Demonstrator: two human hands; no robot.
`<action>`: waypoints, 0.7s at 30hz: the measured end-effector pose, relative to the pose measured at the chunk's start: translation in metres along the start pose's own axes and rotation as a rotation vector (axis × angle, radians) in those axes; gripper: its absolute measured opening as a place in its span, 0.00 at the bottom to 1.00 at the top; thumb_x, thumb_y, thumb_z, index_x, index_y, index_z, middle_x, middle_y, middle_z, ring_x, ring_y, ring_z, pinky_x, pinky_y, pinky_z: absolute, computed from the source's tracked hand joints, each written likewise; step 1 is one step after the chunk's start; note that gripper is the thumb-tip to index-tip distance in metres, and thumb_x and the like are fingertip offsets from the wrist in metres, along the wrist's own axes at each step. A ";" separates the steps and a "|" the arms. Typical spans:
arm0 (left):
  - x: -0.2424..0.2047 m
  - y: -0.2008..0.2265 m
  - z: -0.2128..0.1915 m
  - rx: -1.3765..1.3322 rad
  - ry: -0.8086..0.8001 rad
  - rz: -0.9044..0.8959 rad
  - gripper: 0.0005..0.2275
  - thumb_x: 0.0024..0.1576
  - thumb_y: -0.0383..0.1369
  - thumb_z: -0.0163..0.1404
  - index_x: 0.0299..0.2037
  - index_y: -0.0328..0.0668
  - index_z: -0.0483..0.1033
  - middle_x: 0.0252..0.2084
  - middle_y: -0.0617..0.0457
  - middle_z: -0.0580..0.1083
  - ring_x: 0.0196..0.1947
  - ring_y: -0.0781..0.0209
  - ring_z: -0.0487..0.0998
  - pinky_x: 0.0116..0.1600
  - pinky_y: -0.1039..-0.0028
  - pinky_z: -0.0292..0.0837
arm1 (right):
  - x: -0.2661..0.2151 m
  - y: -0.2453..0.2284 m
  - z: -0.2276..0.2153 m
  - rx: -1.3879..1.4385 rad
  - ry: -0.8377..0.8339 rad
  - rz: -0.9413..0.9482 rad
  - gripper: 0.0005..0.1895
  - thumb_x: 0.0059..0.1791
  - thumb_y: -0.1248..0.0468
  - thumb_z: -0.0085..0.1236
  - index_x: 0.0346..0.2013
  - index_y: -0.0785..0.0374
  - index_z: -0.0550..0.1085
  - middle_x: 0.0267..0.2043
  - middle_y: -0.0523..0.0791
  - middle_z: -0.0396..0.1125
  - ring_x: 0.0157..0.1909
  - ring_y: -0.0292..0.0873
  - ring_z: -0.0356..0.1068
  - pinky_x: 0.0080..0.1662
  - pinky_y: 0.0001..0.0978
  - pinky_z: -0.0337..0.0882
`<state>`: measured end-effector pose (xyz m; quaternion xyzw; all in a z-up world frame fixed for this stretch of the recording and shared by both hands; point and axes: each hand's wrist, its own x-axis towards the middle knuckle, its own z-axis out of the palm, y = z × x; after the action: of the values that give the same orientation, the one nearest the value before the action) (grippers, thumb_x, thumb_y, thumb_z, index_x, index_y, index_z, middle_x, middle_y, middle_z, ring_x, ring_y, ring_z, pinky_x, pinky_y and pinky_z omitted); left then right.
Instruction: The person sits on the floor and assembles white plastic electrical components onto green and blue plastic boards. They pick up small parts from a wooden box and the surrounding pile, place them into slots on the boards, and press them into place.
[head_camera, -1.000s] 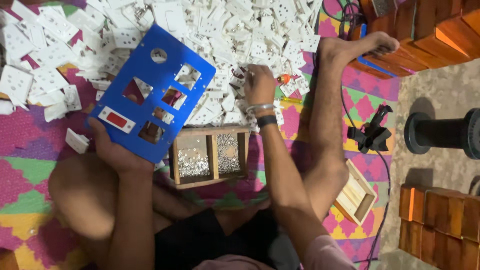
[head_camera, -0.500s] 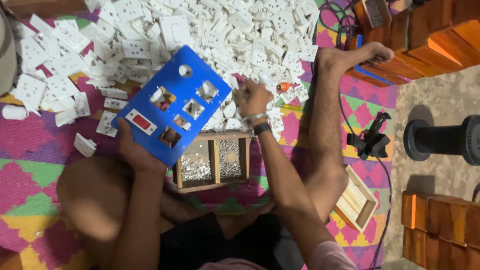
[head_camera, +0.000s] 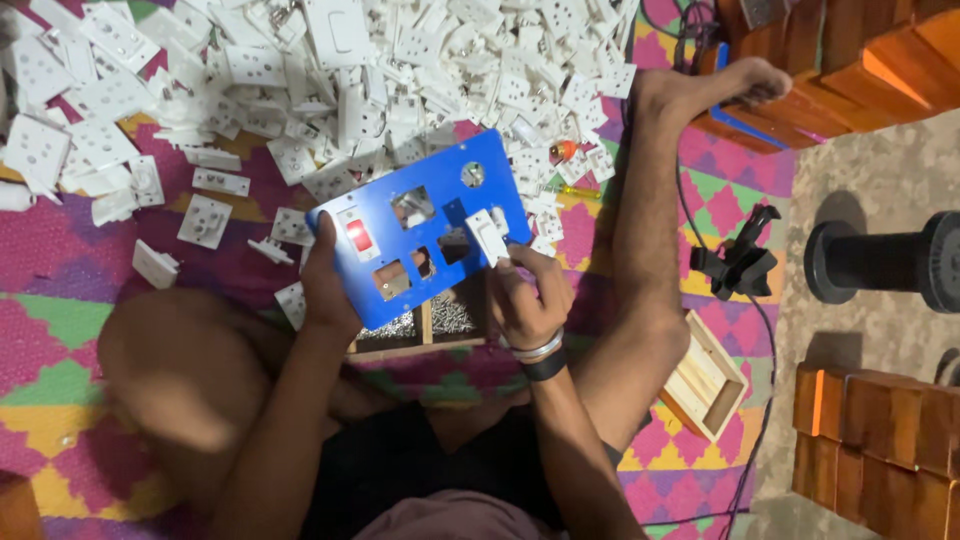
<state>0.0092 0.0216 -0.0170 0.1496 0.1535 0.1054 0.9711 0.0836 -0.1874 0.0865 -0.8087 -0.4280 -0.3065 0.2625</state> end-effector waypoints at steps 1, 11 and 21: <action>-0.001 -0.002 0.000 -0.005 0.020 -0.034 0.31 0.64 0.53 0.43 0.67 0.33 0.62 0.62 0.37 0.71 0.60 0.36 0.73 0.62 0.37 0.70 | -0.001 -0.004 -0.003 -0.004 -0.011 0.009 0.12 0.43 0.75 0.69 0.38 0.65 0.75 0.44 0.52 0.72 0.41 0.53 0.74 0.40 0.39 0.73; -0.005 -0.024 0.011 0.185 0.110 -0.148 0.29 0.63 0.53 0.39 0.63 0.36 0.67 0.55 0.42 0.75 0.51 0.45 0.79 0.53 0.48 0.76 | 0.010 -0.022 0.020 0.079 -0.111 0.020 0.11 0.42 0.72 0.66 0.35 0.65 0.73 0.48 0.50 0.72 0.45 0.53 0.73 0.44 0.42 0.72; -0.005 -0.025 0.001 0.179 0.118 -0.093 0.25 0.67 0.51 0.41 0.61 0.35 0.68 0.51 0.43 0.75 0.46 0.51 0.79 0.47 0.56 0.78 | 0.023 -0.051 0.021 -0.048 -0.328 0.126 0.14 0.45 0.65 0.62 0.44 0.62 0.76 0.52 0.47 0.70 0.54 0.52 0.68 0.58 0.49 0.60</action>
<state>0.0087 -0.0031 -0.0227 0.2220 0.2261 0.0550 0.9469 0.0563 -0.1358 0.0974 -0.8792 -0.4059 -0.1637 0.1885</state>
